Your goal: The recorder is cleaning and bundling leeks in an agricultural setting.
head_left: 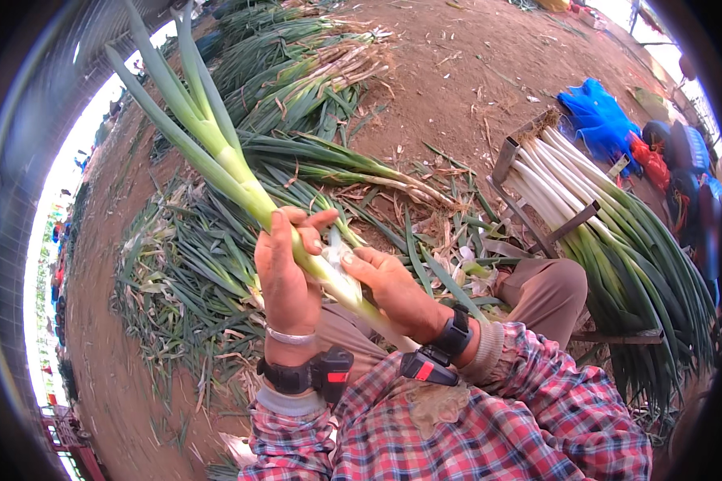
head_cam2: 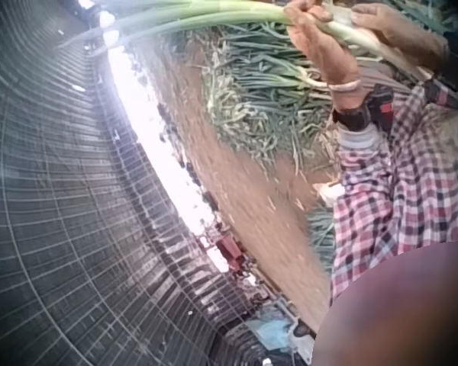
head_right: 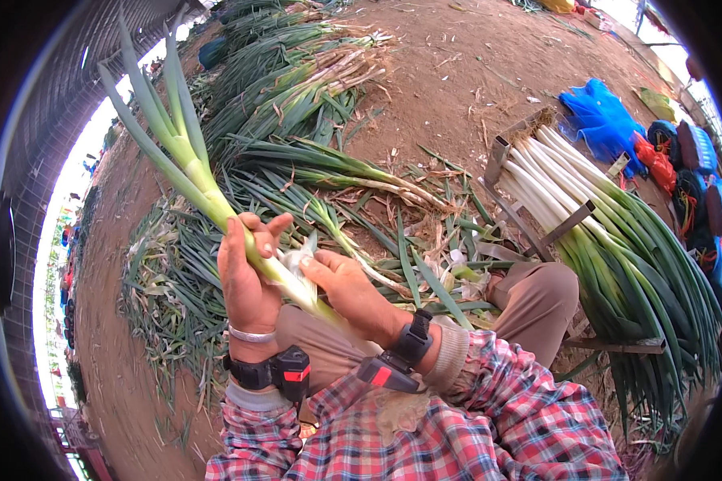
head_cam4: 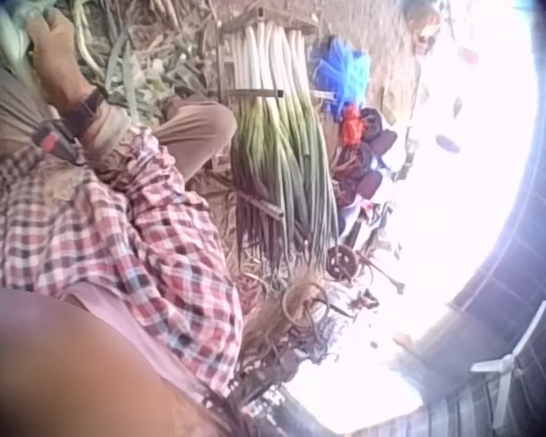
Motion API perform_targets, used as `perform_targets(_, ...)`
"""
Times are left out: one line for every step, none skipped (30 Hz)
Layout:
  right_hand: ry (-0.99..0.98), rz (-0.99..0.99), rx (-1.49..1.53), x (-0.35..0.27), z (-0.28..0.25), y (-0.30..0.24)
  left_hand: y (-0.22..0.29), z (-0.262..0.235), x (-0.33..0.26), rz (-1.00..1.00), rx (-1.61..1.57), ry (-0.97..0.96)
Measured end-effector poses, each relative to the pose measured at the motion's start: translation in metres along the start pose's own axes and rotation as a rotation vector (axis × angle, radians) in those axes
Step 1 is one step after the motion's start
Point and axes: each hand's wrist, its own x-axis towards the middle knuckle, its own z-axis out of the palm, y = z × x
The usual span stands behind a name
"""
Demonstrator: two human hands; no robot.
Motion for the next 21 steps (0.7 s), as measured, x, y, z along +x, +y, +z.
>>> perform_targets(0.138,-0.013,0.125,0.004,0.003,0.006,0.001,-0.004,0.002,0.034,0.013,0.008)
perform_targets(0.149,-0.025,-0.172,-0.002,0.0,0.0,0.003,-0.006,0.003,0.032,0.013,0.017)
perform_targets(0.143,-0.016,-0.172,-0.004,-0.009,0.005,0.009,-0.007,0.004,0.069,-0.01,0.023)
perform_targets(0.185,-0.047,-0.57,-0.007,-0.023,0.016,0.015,-0.007,0.002,0.102,-0.027,0.033)
perform_targets(0.218,-0.087,-0.972,-0.011,-0.04,0.027,0.028,-0.007,0.005,0.15,0.015,0.112)
perform_targets(0.258,-0.153,-1.207,-0.017,-0.078,0.059,0.04,-0.01,0.009,0.181,0.032,0.133)
perform_targets(0.283,0.021,-1.416,-0.032,-0.117,0.085,0.052,-0.021,0.014,0.218,0.054,0.163)
perform_targets(0.405,-0.221,-1.542,-0.059,-0.19,0.136,0.067,-0.025,0.023,0.256,0.055,0.189)
perform_targets(0.3,0.423,-1.738,-0.072,-0.191,0.116,0.085,-0.043,0.021,0.309,0.084,0.26)
perform_targets(0.346,0.569,-1.72,-0.098,-0.25,0.144,0.098,-0.043,0.023,0.323,0.15,0.274)
perform_targets(0.291,0.754,-1.736,-0.098,-0.234,0.124,0.1,-0.049,0.022,0.343,0.17,0.299)
perform_targets(0.34,0.495,-1.753,-0.091,-0.227,0.121,0.098,-0.043,0.024,0.32,0.136,0.282)
perform_targets(0.387,0.241,-1.748,-0.086,-0.22,0.12,0.093,-0.036,0.025,0.291,0.103,0.263)
perform_targets(0.336,0.068,-1.536,-0.065,-0.196,0.103,0.084,-0.036,0.024,0.283,0.109,0.207)
perform_targets(0.284,-0.093,-1.318,-0.037,-0.154,0.074,0.075,-0.034,0.022,0.298,0.118,0.199)
perform_targets(0.206,-0.288,-1.088,-0.018,-0.101,0.041,0.066,-0.031,0.016,0.307,0.134,0.253)
perform_targets(0.128,-0.372,-0.98,-0.005,-0.064,0.017,0.056,-0.03,0.013,0.306,0.141,0.295)
perform_targets(0.019,-0.581,-0.967,0.002,-0.032,-0.004,0.05,-0.038,0.009,0.315,0.106,0.241)
perform_targets(0.039,-0.628,-0.797,0.011,-0.008,-0.012,0.047,-0.031,0.006,0.308,0.099,0.233)
perform_targets(0.003,-0.78,-0.796,0.015,0.014,-0.024,0.045,-0.02,0.002,0.282,0.161,0.3)
perform_targets(0.01,-0.783,-0.802,0.018,0.026,-0.027,0.043,-0.012,0.0,0.256,0.221,0.361)
